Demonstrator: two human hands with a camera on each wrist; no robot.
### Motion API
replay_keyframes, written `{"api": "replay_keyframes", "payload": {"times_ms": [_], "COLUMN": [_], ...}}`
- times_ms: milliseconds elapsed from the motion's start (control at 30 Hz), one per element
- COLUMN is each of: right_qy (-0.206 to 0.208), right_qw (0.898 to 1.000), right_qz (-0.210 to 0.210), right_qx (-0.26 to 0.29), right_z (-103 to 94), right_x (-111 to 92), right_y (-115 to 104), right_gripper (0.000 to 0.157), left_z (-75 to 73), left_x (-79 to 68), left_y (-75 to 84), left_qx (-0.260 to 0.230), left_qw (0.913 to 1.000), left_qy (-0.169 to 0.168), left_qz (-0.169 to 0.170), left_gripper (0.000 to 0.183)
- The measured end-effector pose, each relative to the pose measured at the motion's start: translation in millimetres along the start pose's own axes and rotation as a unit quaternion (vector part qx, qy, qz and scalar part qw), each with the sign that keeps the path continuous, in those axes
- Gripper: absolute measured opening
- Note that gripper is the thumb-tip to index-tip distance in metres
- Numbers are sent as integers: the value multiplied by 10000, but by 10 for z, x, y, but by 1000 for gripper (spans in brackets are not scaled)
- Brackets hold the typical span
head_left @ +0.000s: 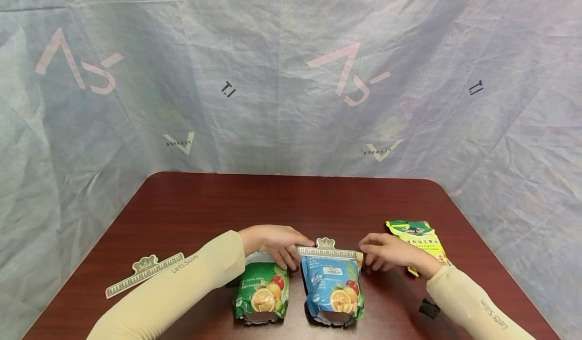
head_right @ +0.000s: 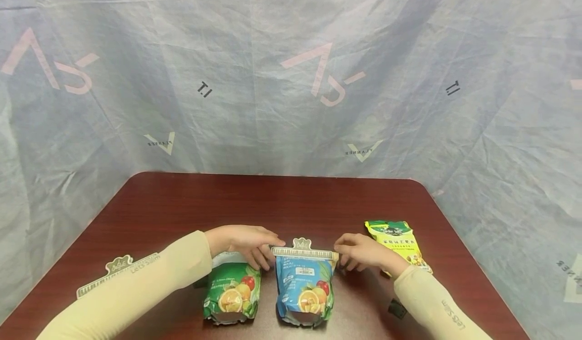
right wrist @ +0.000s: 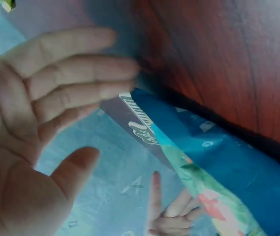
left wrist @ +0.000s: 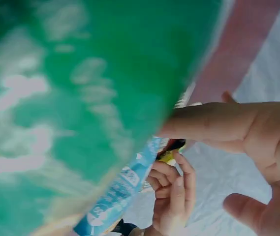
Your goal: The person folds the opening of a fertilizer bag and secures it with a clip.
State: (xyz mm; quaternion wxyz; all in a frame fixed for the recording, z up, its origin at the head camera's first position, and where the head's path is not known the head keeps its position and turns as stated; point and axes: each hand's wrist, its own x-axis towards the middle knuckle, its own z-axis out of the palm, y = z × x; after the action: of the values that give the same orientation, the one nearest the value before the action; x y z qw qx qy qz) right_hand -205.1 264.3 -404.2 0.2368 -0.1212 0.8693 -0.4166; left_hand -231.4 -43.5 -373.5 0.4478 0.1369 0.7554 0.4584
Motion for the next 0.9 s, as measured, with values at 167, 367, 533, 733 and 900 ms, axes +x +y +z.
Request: {"api": "replay_keyframes", "payload": {"times_ms": [167,367,533,733,900], "right_qy": [637,1137,1341,1441,1626], "right_qw": [9885,9699,9641,9608,9534], "right_qz": [-570,-1012,-1094,-1114,-1223], "right_qx": [-1251,-1901,-2012,-2091,-2230], "right_z": [33,33,14,-41,-105], "right_x": [-36,-20,-35,-38,-14], "right_y": [-58,-116,-172,-198,-180], "right_gripper": [34,23,19,16,14], "left_z": [-10,17,71,141,221], "left_x": [-40,4,51,79,143], "left_y": [90,173,273,409,507], "left_qx": [533,1118,1408,2035,2548], "left_qw": [9984,9919,9859,9699,9547], "left_qy": [155,403,651,1052,1207], "left_qz": [145,457,623,828,957], "left_gripper": [56,41,41,50,55]}}
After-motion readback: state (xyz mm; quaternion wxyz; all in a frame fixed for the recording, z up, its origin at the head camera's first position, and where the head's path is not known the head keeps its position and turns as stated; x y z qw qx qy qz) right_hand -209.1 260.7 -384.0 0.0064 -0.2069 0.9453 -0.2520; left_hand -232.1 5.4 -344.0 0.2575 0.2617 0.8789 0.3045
